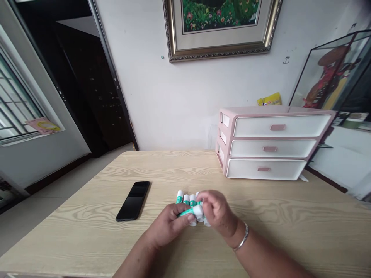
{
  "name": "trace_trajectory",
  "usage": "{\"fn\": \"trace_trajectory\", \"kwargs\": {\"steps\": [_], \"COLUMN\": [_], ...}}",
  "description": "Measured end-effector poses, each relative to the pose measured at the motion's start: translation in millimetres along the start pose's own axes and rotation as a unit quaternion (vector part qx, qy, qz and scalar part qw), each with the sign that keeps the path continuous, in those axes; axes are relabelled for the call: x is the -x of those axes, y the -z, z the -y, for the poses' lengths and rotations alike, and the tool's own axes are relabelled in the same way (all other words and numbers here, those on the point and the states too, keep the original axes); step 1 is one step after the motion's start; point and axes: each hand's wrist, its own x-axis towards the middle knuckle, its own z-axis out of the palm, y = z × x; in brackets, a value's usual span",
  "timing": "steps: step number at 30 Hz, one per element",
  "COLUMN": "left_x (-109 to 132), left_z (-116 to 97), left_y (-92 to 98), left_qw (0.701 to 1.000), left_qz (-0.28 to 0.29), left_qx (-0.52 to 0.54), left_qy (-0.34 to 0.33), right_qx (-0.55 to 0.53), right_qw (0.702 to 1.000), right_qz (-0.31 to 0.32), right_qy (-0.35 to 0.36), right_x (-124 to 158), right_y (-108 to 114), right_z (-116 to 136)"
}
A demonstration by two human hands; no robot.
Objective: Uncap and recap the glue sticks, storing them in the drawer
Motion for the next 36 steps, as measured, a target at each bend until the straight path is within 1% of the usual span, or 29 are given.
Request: {"fn": "trace_trajectory", "kwargs": {"steps": [1,2,3,4,5,6,7,8,9,12,14,16,19,21,24,28,30,31,33,34,36], "left_x": [4.1,8.0,11.2,13.6,14.9,15.2,14.6,13.4,11.8,7.6,6.7,7.1,8.2,8.7,9.3,12.0,12.9,12.6,9.1,5.7,-3.7], "left_z": [1.9,4.9,8.7,13.0,17.5,22.0,26.3,30.3,33.9,41.1,41.9,40.5,38.3,37.9,36.4,32.7,32.7,33.3,35.1,35.8,36.0], "left_y": [5.1,10.9,17.0,23.0,28.5,33.2,37.0,39.6,41.0,39.4,35.6,31.9,29.2,29.7,32.5,35.6,34.5,33.1,28.8,26.2,20.5], "left_qw": [0.999,0.995,0.989,0.98,0.968,0.953,0.933,0.911,0.887,0.822,0.787,0.759,0.733,0.727,0.725,0.718,0.715,0.716,0.733,0.749,0.789], "left_qz": [-0.029,-0.08,-0.138,-0.193,-0.244,-0.284,-0.309,-0.321,-0.32,-0.283,-0.261,-0.25,-0.242,-0.241,-0.244,-0.258,-0.28,-0.295,-0.312,-0.307,-0.269], "left_qx": [0.023,0.043,0.043,0.018,-0.027,-0.091,-0.165,-0.241,-0.311,-0.461,-0.518,-0.551,-0.574,-0.58,-0.58,-0.578,-0.58,-0.58,-0.572,-0.562,-0.529], "left_qy": [0.019,0.03,0.039,0.046,0.052,0.062,0.077,0.098,0.121,0.18,0.21,0.242,0.274,0.278,0.28,0.289,0.273,0.252,0.196,0.172,0.158], "right_qx": [0.018,0.035,0.051,0.068,0.087,0.107,0.127,0.144,0.157,0.168,0.168,0.169,0.163,0.149,0.132,0.115,0.103,0.098,0.086,0.079,0.065], "right_qw": [0.998,0.991,0.984,0.98,0.979,0.98,0.982,0.981,0.979,0.967,0.958,0.952,0.95,0.952,0.953,0.955,0.955,0.955,0.955,0.955,0.955], "right_qz": [-0.055,-0.108,-0.146,-0.157,-0.151,-0.129,-0.099,-0.069,-0.044,0.002,0.016,0.023,0.032,0.039,0.04,0.039,0.036,0.035,0.034,0.035,0.039], "right_qy": [-0.032,-0.063,-0.087,-0.099,-0.104,-0.103,-0.102,-0.108,-0.122,-0.19,-0.231,-0.255,-0.264,-0.265,-0.269,-0.272,-0.275,-0.277,-0.281,-0.283,-0.287], "right_x": [-4.0,-8.7,-13.6,-18.1,-21.6,-24.0,-25.2,-25.2,-24.4,-21.9,-22.6,-24.6,-26.4,-25.9,-25.3,-27.5,-28.9,-29.5,-30.1,-30.1,-29.6], "right_y": [8.1,15.0,19.8,21.8,21.2,18.2,13.7,8.7,4.2,-1.5,0.6,3.4,3.8,2.1,0.4,2.9,4.1,4.1,2.4,0.8,-3.4], "right_z": [-4.4,-7.8,-10.1,-11.3,-12.0,-12.5,-13.6,-15.5,-18.6,-32.0,-39.5,-43.0,-43.9,-44.4,-44.9,-40.8,-38.5,-37.9,-38.5,-39.8,-44.1]}}
